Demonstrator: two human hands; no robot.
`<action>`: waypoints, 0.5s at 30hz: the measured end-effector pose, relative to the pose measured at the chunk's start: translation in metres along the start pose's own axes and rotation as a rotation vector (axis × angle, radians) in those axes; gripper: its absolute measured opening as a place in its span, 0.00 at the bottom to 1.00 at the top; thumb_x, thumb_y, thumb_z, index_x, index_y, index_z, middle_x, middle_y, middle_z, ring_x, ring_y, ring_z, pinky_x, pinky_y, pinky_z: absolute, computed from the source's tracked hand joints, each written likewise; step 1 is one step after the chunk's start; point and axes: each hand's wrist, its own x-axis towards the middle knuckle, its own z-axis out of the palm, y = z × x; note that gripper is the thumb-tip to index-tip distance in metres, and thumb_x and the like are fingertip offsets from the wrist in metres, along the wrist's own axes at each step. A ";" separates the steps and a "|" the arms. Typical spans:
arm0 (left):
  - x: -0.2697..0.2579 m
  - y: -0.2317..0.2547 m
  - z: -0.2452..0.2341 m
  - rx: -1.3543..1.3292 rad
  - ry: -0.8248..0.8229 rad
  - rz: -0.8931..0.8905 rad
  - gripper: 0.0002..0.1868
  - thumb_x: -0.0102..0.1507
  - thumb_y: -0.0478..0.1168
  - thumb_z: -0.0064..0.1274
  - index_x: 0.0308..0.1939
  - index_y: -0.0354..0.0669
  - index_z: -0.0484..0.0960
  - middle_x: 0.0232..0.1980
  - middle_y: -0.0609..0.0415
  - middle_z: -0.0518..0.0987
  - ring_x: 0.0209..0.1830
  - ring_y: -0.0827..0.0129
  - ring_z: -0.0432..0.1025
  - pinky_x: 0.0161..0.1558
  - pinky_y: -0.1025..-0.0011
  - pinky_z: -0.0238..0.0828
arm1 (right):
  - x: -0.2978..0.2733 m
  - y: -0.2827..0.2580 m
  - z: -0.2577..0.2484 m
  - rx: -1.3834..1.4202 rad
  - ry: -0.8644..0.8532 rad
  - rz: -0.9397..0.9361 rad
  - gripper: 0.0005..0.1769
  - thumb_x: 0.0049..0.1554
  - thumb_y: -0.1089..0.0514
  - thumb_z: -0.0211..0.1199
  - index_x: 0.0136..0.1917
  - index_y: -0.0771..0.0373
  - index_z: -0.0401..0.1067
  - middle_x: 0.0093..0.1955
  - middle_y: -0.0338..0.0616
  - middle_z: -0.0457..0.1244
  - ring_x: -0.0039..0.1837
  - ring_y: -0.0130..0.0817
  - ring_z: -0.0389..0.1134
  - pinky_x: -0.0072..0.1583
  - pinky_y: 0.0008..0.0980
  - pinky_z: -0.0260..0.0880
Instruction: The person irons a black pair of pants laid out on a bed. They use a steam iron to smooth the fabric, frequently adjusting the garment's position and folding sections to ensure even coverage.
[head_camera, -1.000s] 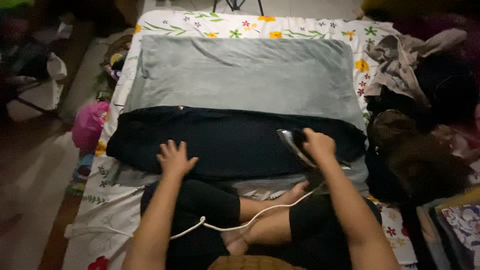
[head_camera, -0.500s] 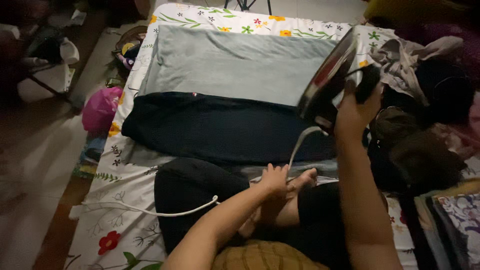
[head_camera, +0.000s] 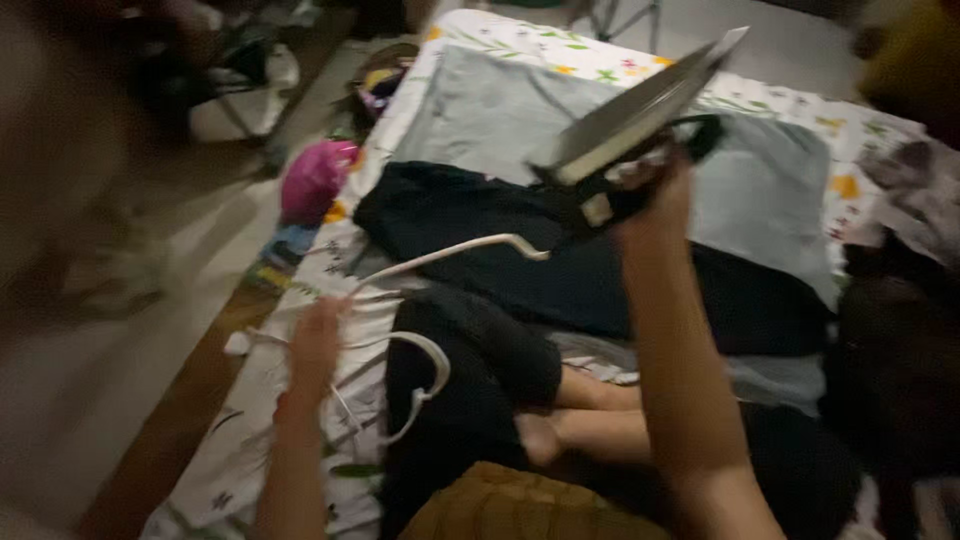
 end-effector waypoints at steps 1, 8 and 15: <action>-0.011 0.002 -0.052 0.103 0.106 0.465 0.18 0.74 0.45 0.42 0.36 0.36 0.79 0.33 0.56 0.72 0.31 0.73 0.63 0.37 0.69 0.63 | -0.002 0.051 0.012 -0.093 0.337 0.095 0.17 0.67 0.45 0.51 0.44 0.57 0.65 0.35 0.38 0.57 0.35 0.31 0.61 0.40 0.35 0.68; -0.109 -0.010 -0.157 0.220 0.200 -0.398 0.23 0.70 0.48 0.45 0.28 0.33 0.78 0.26 0.47 0.74 0.25 0.65 0.65 0.34 0.62 0.63 | -0.091 0.345 0.093 -0.439 0.305 0.563 0.07 0.50 0.63 0.55 0.44 0.57 0.63 0.31 0.43 0.58 0.30 0.36 0.60 0.34 0.41 0.62; -0.139 -0.110 -0.192 0.872 0.000 -0.979 0.27 0.72 0.52 0.37 0.36 0.34 0.83 0.33 0.41 0.79 0.32 0.56 0.74 0.38 0.58 0.71 | -0.207 0.467 0.065 -0.644 0.255 0.932 0.10 0.55 0.60 0.57 0.51 0.62 0.65 0.32 0.47 0.59 0.30 0.41 0.60 0.32 0.43 0.59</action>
